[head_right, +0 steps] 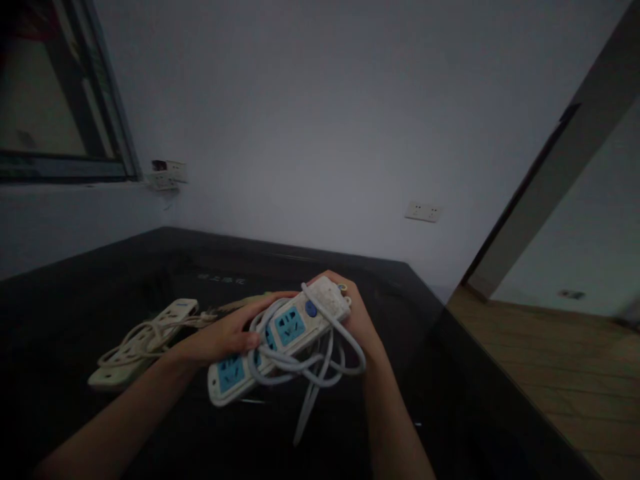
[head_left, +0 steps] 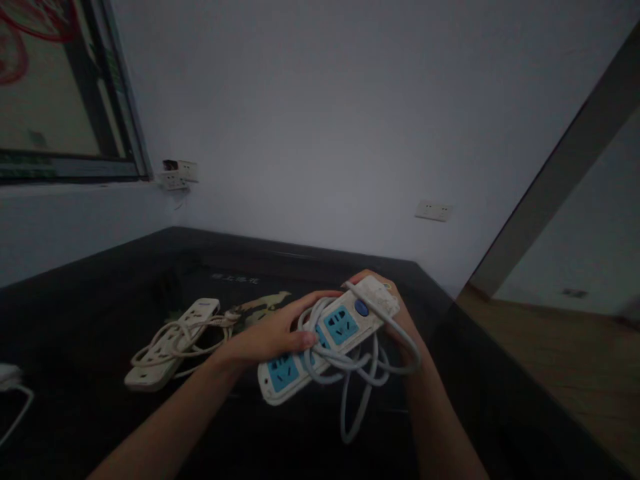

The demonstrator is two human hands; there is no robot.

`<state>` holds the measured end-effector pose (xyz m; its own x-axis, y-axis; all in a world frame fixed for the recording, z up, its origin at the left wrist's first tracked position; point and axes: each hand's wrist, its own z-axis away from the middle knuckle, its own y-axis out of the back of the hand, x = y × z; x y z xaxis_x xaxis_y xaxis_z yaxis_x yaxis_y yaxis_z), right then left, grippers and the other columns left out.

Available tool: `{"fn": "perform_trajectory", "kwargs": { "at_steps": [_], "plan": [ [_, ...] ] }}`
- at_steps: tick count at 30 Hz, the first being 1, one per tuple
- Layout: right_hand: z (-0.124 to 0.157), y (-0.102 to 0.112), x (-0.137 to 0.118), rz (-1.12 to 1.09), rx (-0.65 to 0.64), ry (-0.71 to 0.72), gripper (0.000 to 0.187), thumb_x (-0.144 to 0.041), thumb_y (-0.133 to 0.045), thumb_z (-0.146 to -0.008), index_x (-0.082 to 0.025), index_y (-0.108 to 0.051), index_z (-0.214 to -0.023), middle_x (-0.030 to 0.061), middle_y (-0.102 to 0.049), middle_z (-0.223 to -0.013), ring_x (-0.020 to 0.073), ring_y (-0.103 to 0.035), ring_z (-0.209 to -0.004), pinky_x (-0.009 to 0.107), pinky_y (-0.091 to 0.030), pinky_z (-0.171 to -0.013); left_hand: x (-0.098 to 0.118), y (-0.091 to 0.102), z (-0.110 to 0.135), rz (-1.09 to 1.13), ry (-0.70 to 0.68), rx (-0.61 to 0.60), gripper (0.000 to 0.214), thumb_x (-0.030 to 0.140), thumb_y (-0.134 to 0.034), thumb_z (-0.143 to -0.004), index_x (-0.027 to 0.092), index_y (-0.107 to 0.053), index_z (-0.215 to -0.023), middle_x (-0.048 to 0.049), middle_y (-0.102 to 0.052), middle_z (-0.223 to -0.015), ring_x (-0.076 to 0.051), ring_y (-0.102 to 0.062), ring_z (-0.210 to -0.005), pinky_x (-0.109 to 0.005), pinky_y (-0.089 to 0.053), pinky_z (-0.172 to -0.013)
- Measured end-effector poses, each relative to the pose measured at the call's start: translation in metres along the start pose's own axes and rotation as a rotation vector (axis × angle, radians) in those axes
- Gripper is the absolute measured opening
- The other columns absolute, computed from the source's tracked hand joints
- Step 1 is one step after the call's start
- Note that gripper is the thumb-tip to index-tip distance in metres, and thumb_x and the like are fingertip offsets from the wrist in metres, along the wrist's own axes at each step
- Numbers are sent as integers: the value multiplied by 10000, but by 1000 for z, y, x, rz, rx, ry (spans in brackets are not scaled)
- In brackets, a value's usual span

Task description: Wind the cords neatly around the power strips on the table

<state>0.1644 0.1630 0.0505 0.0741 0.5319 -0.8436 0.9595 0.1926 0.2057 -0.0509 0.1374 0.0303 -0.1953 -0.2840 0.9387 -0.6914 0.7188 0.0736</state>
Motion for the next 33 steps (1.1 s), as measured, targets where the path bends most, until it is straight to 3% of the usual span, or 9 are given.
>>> {"fn": "perform_trajectory", "kwargs": {
  "at_steps": [4, 7, 11, 15, 18, 22, 25, 29, 33],
  "plan": [
    [-3, -10, 15, -19, 101, 18, 201, -338, -721, -659, -190, -655, -778, -3, -624, -687, 148, -562, -615, 251, -448, -554, 1, -5, -1, -66, -28, 117, 856, 478, -702, -729, 189, -306, -1430, -168, -507, -1335, -326, -490, -1215, -483, -377, -1019],
    [-2, -18, 21, -87, 120, 14, 233, -387, -689, -708, -206, -662, -852, 19, -650, -784, 165, -586, -673, 268, -467, -591, -3, -5, -1, -30, -78, 124, 956, 463, -723, -715, 215, -203, -1478, -170, -452, -1397, -343, -433, -1274, -490, -351, -1045],
    [-4, -19, 20, -147, 103, 17, 306, -410, -723, -678, -214, -660, -905, 34, -669, -849, 191, -608, -735, 302, -486, -648, -6, -2, -1, 73, -161, 143, 948, 511, -689, -735, 254, -174, -1489, -150, -467, -1396, -331, -503, -1212, -460, -405, -1008],
    [-6, -9, 11, -95, 348, 31, 264, -380, -723, -704, -214, -638, -891, 2, -636, -795, 127, -555, -621, 239, -435, -554, -4, 3, -2, 56, -212, 275, 879, 455, -704, -739, 240, -258, -1466, -132, -436, -1427, -326, -478, -1234, -434, -398, -1029],
    [-1, -1, -1, -94, 508, 80, 195, -408, -611, -818, -227, -604, -892, -28, -570, -730, 73, -441, -477, 198, -302, -418, 0, 6, -2, 83, -165, 330, 780, 404, -667, -781, 238, -296, -1446, -132, -459, -1409, -329, -503, -1204, -437, -453, -974],
    [9, -4, -17, 219, 366, 210, 200, -354, -633, -810, -238, -639, -973, -7, -606, -771, 112, -519, -578, 225, -377, -486, 2, 8, -1, 63, -84, 420, 682, 363, -590, -841, 274, -286, -1445, -114, -428, -1438, -327, -534, -1163, -447, -505, -905],
    [10, -16, -21, 481, 282, 315, 194, -254, -649, -805, -232, -680, -996, -3, -630, -751, 138, -562, -646, 263, -438, -594, 0, 9, -2, -53, -96, 478, 706, 324, -582, -851, 302, -233, -1464, -93, -352, -1490, -334, -466, -1242, -476, -471, -961],
    [7, -31, -13, 563, 116, 453, 167, -189, -581, -859, -194, -711, -963, 29, -662, -754, 148, -604, -696, 275, -464, -651, -1, 10, -3, -240, -174, 531, 727, 288, -604, -835, 297, -239, -1464, -81, -282, -1524, -328, -354, -1336, -515, -287, -1108],
    [5, -36, -6, 598, 67, 500, 221, -178, -551, -873, -203, -705, -1030, 48, -690, -813, 151, -629, -725, 275, -489, -659, -3, 14, -4, -342, -232, 511, 677, 271, -584, -848, 298, -278, -1450, -56, -272, -1534, -305, -277, -1385, -514, -151, -1156]
  ]
}}
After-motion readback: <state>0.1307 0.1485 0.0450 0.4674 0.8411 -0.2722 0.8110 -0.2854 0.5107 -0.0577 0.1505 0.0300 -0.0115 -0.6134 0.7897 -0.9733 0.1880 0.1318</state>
